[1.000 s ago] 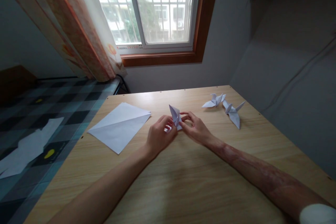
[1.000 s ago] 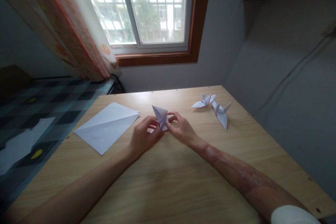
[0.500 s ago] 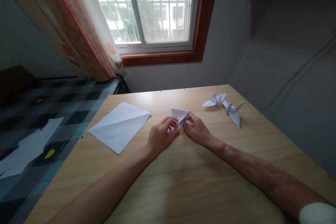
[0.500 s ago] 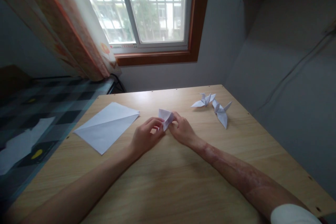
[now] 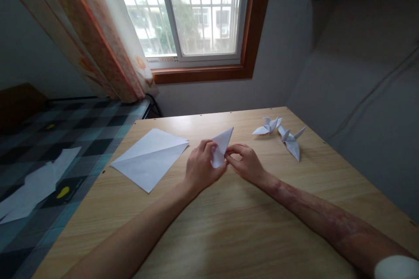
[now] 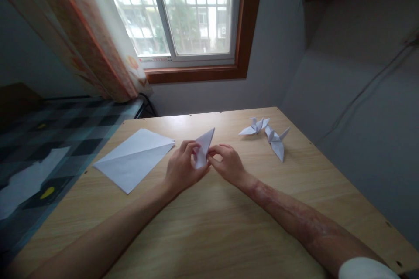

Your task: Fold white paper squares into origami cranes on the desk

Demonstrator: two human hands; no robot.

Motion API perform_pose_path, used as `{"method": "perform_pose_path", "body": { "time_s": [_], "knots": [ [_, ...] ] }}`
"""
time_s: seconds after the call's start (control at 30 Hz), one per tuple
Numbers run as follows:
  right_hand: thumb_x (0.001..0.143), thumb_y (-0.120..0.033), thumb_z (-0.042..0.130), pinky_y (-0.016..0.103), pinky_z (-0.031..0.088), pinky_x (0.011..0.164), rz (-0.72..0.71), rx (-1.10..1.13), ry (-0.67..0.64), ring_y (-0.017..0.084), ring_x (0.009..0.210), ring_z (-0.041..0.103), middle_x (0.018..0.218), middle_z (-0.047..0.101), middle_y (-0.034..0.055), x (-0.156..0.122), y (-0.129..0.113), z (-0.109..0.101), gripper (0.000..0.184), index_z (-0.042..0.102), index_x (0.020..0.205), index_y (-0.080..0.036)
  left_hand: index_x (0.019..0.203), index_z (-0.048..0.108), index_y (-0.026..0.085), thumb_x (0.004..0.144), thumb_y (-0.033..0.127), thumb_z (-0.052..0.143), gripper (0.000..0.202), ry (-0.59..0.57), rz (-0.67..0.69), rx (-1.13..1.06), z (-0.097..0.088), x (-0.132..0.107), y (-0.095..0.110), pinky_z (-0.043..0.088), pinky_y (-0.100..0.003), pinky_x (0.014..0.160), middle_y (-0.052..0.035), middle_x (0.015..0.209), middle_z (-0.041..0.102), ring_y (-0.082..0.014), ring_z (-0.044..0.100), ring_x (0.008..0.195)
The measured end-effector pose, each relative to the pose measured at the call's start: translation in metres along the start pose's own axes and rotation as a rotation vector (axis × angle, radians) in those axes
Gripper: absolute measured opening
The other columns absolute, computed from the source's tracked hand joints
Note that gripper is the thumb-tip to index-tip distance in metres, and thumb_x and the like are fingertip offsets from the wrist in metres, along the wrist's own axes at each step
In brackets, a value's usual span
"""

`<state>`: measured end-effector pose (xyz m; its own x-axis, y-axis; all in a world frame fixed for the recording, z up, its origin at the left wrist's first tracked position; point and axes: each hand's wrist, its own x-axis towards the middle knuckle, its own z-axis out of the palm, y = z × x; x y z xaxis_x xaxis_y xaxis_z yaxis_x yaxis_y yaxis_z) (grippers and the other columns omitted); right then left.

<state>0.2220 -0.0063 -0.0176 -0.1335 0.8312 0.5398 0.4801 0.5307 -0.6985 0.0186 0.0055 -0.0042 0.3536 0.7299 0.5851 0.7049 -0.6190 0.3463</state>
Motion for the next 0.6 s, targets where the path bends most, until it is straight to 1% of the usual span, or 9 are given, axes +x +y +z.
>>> {"method": "perform_pose_path", "body": {
  "time_s": [0.07,0.13,0.23,0.33,0.37,0.4,0.5,0.57,0.6],
  "knots": [
    [0.097,-0.021,0.072,0.050,0.050,0.112,-0.021,-0.014,-0.002,0.026,0.091,0.080,0.095,0.085,0.0014,-0.0002,-0.0008,-0.0005,0.011,0.079,0.099,-0.029,0.124,0.056,0.026,0.084,0.037,0.085,0.051,0.000,0.004,-0.016,-0.0004,0.0005,0.0003,0.061,-0.041,0.087,-0.0105,0.128,0.068,-0.0283,0.075,0.100],
    [0.097,-0.022,0.072,0.050,0.051,0.110,-0.040,-0.036,0.021,0.026,0.089,0.079,0.093,0.085,0.0013,-0.0003,-0.0017,-0.0014,0.010,0.079,0.097,-0.029,0.125,0.056,0.027,0.086,0.035,0.083,0.048,-0.006,0.000,-0.066,-0.0015,0.0007,0.0011,0.061,-0.039,0.085,-0.0097,0.129,0.067,-0.0260,0.075,0.098],
    [0.096,-0.023,0.073,0.046,0.054,0.100,-0.054,-0.086,0.073,0.026,0.087,0.077,0.088,0.083,0.0021,-0.0005,-0.0031,-0.0032,0.009,0.078,0.092,-0.028,0.126,0.055,0.028,0.090,0.030,0.077,0.043,-0.007,-0.020,-0.137,-0.0038,0.0005,0.0022,0.060,-0.034,0.079,-0.0079,0.132,0.066,-0.0222,0.076,0.098],
    [0.095,-0.023,0.074,0.043,0.054,0.090,-0.058,-0.137,0.108,0.026,0.084,0.075,0.084,0.080,0.0028,-0.0012,-0.0049,-0.0043,0.008,0.077,0.090,-0.028,0.126,0.053,0.028,0.091,0.028,0.073,0.039,-0.001,-0.050,-0.153,-0.0050,-0.0009,0.0026,0.056,-0.030,0.071,-0.0068,0.132,0.067,-0.0211,0.077,0.099],
    [0.095,-0.023,0.074,0.043,0.054,0.089,-0.058,-0.155,0.116,0.026,0.083,0.074,0.084,0.080,0.0029,-0.0015,-0.0055,-0.0045,0.008,0.077,0.089,-0.028,0.125,0.052,0.027,0.092,0.029,0.072,0.038,0.004,-0.064,-0.150,-0.0049,-0.0015,0.0026,0.054,-0.030,0.069,-0.0064,0.129,0.067,-0.0206,0.077,0.096],
    [0.094,-0.023,0.075,0.043,0.054,0.089,-0.059,-0.173,0.123,0.026,0.082,0.074,0.083,0.079,0.0029,-0.0018,-0.0061,-0.0046,0.008,0.076,0.089,-0.028,0.125,0.052,0.027,0.093,0.030,0.071,0.037,0.008,-0.084,-0.144,-0.0046,-0.0022,0.0025,0.052,-0.030,0.066,-0.0055,0.125,0.069,-0.0196,0.077,0.089],
    [0.093,-0.022,0.074,0.042,0.054,0.088,-0.067,-0.220,0.148,0.026,0.082,0.074,0.082,0.078,0.0030,-0.0028,-0.0069,-0.0043,0.008,0.075,0.088,-0.028,0.123,0.051,0.027,0.095,0.035,0.070,0.035,0.008,-0.171,-0.114,-0.0029,-0.0038,0.0020,0.047,-0.029,0.060,0.0011,0.100,0.072,-0.0160,0.070,0.063],
    [0.093,-0.021,0.074,0.042,0.054,0.086,-0.069,-0.234,0.171,0.026,0.081,0.073,0.081,0.078,0.0027,-0.0036,-0.0064,-0.0039,0.008,0.074,0.087,-0.028,0.122,0.052,0.027,0.095,0.036,0.070,0.034,-0.009,-0.209,-0.110,-0.0018,-0.0041,0.0016,0.044,-0.028,0.059,0.0047,0.089,0.072,-0.0159,0.068,0.058],
    [0.092,-0.021,0.074,0.042,0.054,0.086,-0.062,-0.235,0.182,0.026,0.081,0.073,0.081,0.078,0.0026,-0.0039,-0.0059,-0.0036,0.008,0.073,0.087,-0.027,0.122,0.052,0.028,0.097,0.036,0.069,0.032,-0.019,-0.214,-0.117,-0.0015,-0.0040,0.0012,0.043,-0.028,0.059,0.0053,0.088,0.074,-0.0161,0.069,0.059]
  ]
}}
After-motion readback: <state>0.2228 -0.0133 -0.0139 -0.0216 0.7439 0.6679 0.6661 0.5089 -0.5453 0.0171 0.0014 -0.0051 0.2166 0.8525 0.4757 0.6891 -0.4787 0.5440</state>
